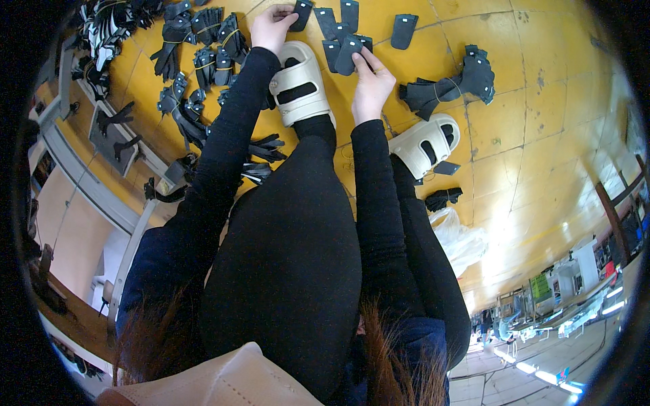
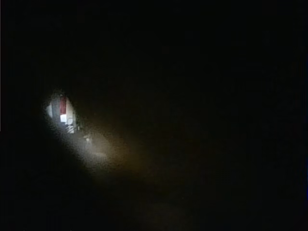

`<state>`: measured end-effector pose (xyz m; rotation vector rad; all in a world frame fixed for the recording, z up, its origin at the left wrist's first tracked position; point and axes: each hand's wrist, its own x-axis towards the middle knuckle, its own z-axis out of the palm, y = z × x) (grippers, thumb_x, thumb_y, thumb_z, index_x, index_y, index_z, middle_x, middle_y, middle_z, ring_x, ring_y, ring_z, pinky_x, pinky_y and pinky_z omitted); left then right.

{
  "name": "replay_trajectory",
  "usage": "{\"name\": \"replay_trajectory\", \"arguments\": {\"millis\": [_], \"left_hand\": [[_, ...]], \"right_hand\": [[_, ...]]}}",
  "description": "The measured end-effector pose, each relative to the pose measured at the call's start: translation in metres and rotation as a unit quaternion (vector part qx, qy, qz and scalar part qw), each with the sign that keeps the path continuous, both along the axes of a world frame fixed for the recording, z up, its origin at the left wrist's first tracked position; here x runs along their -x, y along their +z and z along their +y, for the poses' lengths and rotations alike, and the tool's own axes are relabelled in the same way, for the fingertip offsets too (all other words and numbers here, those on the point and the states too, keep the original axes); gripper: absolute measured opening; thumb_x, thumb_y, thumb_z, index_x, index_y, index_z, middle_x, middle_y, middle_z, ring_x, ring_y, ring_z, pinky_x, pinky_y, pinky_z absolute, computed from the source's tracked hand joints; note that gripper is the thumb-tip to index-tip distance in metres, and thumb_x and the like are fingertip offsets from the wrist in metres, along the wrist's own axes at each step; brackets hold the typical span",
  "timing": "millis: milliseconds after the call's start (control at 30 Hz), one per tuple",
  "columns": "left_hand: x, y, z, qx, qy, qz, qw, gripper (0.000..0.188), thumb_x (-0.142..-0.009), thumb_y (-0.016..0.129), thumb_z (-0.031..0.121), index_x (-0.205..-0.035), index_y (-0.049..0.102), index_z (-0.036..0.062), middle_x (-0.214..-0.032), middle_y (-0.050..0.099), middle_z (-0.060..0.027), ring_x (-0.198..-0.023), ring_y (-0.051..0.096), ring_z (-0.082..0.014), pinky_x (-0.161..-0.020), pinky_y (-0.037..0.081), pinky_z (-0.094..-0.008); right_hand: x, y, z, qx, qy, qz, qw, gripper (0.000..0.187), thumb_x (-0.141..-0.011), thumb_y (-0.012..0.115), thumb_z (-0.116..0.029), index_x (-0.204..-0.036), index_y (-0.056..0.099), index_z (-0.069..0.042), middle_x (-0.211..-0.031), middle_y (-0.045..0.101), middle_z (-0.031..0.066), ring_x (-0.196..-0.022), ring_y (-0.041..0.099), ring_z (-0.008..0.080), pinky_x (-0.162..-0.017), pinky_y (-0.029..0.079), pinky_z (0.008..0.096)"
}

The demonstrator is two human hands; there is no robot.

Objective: The person sits on the floor and repeatedly picks up, aligns, and stacks black gloves into neat bundles. They occasionally place bundles aside and continue gathering more gloves from the surrounding pile.

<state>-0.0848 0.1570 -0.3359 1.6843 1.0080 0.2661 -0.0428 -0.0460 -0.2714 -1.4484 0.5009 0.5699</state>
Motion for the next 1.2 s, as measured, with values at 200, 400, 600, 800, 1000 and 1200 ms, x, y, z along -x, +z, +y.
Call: {"name": "replay_trajectory", "arguments": {"millis": [200, 400, 600, 800, 1000, 1200], "left_hand": [[-0.012, 0.060, -0.034, -0.011, -0.139, 0.020, 0.990, 0.031, -0.080, 0.069, 0.022, -0.104, 0.065, 0.0021, -0.089, 0.069, -0.0145, -0.083, 0.067, -0.0196, -0.074, 0.052, -0.0323], [0.008, 0.064, -0.060, 0.213, -0.201, 0.052, 0.955, 0.028, -0.080, 0.070, 0.012, -0.104, 0.068, -0.0002, -0.089, 0.070, -0.0122, -0.074, 0.066, -0.0152, -0.068, 0.052, -0.0262], [0.008, 0.068, -0.039, 0.243, -0.195, 0.103, 0.945, 0.024, -0.080, 0.070, 0.009, -0.102, 0.069, -0.0004, -0.083, 0.070, -0.0066, -0.066, 0.062, -0.0088, -0.059, 0.051, -0.0220], [0.000, 0.082, -0.049, 0.259, -0.173, 0.103, 0.945, 0.020, -0.078, 0.071, 0.008, -0.096, 0.071, -0.0003, -0.080, 0.069, -0.0047, -0.065, 0.060, -0.0086, -0.060, 0.049, -0.0217], [-0.001, 0.089, -0.048, 0.404, -0.081, 0.065, 0.909, 0.021, -0.081, 0.067, 0.008, -0.101, 0.070, 0.0020, -0.093, 0.069, -0.0040, -0.077, 0.063, -0.0086, -0.066, 0.048, -0.0203], [-0.001, 0.087, -0.059, 0.113, -0.146, 0.088, 0.979, 0.021, -0.081, 0.068, 0.010, -0.099, 0.069, -0.0005, -0.087, 0.070, -0.0057, -0.078, 0.065, -0.0095, -0.067, 0.049, -0.0222]], "right_hand": [[0.003, -0.004, -0.007, -0.133, -0.063, 0.078, 0.986, 0.034, -0.083, 0.064, 0.005, -0.116, 0.057, 0.010, -0.104, 0.064, 0.0116, -0.088, 0.059, 0.0137, -0.079, 0.049, 0.0260], [0.003, 0.001, -0.012, -0.193, 0.014, 0.155, 0.969, 0.036, -0.083, 0.063, 0.006, -0.118, 0.056, 0.008, -0.105, 0.063, 0.0117, -0.091, 0.059, 0.0147, -0.082, 0.049, 0.0283], [-0.003, 0.006, -0.026, -0.163, 0.079, 0.180, 0.967, 0.027, -0.086, 0.064, -0.001, -0.111, 0.059, 0.006, -0.100, 0.064, 0.0106, -0.088, 0.059, 0.0138, -0.080, 0.048, 0.0263], [-0.006, 0.008, -0.020, -0.089, 0.136, 0.146, 0.976, 0.017, -0.087, 0.066, -0.012, -0.095, 0.063, 0.002, -0.086, 0.066, 0.0082, -0.075, 0.062, 0.0125, -0.072, 0.048, 0.0226], [-0.017, 0.021, -0.018, -0.055, 0.170, 0.128, 0.976, 0.019, -0.088, 0.066, -0.016, -0.090, 0.064, 0.003, -0.078, 0.066, 0.0071, -0.073, 0.065, 0.0130, -0.067, 0.050, 0.0219], [-0.026, 0.015, -0.021, 0.036, 0.300, 0.079, 0.950, 0.020, -0.089, 0.064, -0.018, -0.086, 0.064, 0.002, -0.075, 0.066, 0.0063, -0.068, 0.065, 0.0124, -0.065, 0.050, 0.0224]]}}
